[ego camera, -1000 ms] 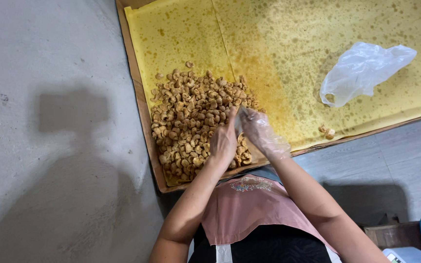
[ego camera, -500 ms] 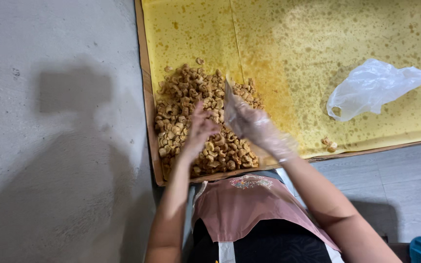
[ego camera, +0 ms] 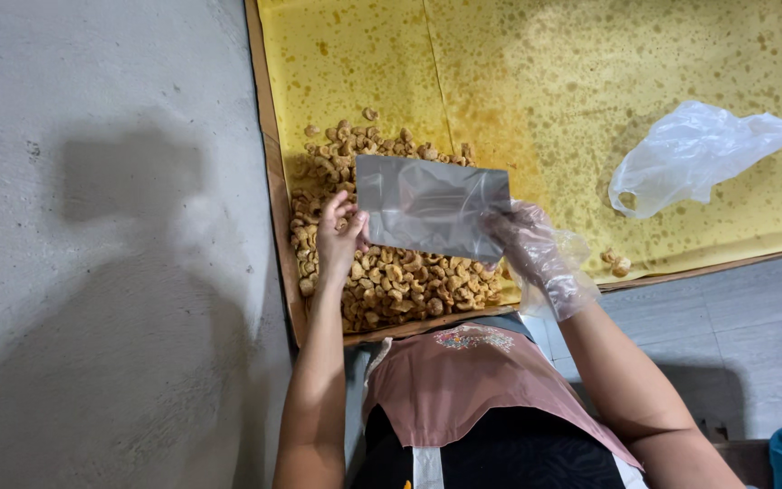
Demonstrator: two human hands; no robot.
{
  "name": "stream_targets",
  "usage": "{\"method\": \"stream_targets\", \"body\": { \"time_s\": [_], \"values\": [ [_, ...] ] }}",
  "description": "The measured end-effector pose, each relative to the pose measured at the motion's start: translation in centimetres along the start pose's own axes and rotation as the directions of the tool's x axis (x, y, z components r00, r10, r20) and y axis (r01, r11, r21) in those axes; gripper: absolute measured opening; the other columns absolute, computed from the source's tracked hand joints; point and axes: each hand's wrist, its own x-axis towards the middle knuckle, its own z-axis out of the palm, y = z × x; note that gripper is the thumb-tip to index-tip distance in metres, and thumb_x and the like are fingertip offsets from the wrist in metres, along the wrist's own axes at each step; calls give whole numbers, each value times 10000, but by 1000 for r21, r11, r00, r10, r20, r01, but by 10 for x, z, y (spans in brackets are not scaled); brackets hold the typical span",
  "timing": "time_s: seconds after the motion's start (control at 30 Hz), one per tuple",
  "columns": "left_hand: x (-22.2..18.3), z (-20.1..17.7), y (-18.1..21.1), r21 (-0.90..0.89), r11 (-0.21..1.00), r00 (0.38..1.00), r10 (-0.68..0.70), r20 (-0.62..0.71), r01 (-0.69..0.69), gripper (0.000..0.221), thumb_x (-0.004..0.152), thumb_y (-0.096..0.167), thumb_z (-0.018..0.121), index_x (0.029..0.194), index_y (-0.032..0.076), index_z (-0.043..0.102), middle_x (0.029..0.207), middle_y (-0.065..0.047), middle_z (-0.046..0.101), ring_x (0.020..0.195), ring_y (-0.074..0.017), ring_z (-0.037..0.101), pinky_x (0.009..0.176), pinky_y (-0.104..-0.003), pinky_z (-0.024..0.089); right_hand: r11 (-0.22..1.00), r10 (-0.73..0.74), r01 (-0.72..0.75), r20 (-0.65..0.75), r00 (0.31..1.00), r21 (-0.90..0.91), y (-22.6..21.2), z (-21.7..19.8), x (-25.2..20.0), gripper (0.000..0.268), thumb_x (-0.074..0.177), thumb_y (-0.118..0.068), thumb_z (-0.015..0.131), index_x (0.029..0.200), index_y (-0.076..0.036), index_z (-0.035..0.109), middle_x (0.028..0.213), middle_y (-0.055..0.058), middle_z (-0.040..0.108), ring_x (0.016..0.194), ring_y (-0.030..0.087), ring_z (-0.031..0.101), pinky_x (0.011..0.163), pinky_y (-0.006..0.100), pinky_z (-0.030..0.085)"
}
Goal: The person scoops cashews from a large pile on a yellow mat into small clear plastic bags. They place each bag on a digital scale to check the weight, then move the filled bags into a blue crate. The person wears disposable gloves and an apron.
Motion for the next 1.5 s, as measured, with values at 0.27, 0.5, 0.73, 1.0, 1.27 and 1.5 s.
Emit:
{"method": "stream_targets", "body": {
  "time_s": [0.27,0.5,0.73,1.0,1.27,1.5],
  "values": [
    [5,37,-19,612,627,753,654,-77,-482,214,966,142,700,1162,57,717,1233,-156,650,979,-234,672,845,-360,618,823,-7,2,6,1000,568,-30,17,-29,166,1021,-122,659,1080,17,729,868,41,637,751,123,560,608,313,490],
    [9,29,2,607,691,901,422,102,-392,216,1015,297,634,993,88,688,951,-67,669,768,-171,556,700,-316,432,979,-148,146,4,989,140,-21,4,-29,223,965,-195,680,1113,-47,757,973,16,771,820,113,704,706,299,576],
    [28,4,-3,134,990,967,-3,256,-32,339,1063,366,577,949,66,687,799,-1,621,695,-141,473,658,-313,426,940,119,-132,60,991,315,16,-21,-12,194,925,-144,709,1069,-23,758,973,81,764,811,135,672,716,295,568],
    [28,10,21,290,957,927,-96,364,-15,312,1024,376,549,1185,123,632,1163,-76,616,1037,-245,639,934,-382,533,974,25,-39,62,998,224,10,-45,3,165,967,-166,650,1062,-57,728,894,90,734,667,126,660,560,264,567],
    [-66,78,83,670,49,581,546,603,-741,177,925,368,707,1082,293,741,1597,-94,402,1254,-372,624,941,-442,573,877,-263,302,154,953,-373,-44,14,29,196,1018,-226,616,1138,-118,728,798,59,759,493,108,650,384,262,531],
    [-54,99,92,620,542,823,363,436,-567,467,966,-125,493,1374,67,617,1630,-123,365,999,-227,724,635,-170,630,955,-274,293,227,935,-54,-21,-23,48,435,1042,-257,627,1460,-174,542,1172,116,749,826,164,751,671,274,621]
  ]
}}
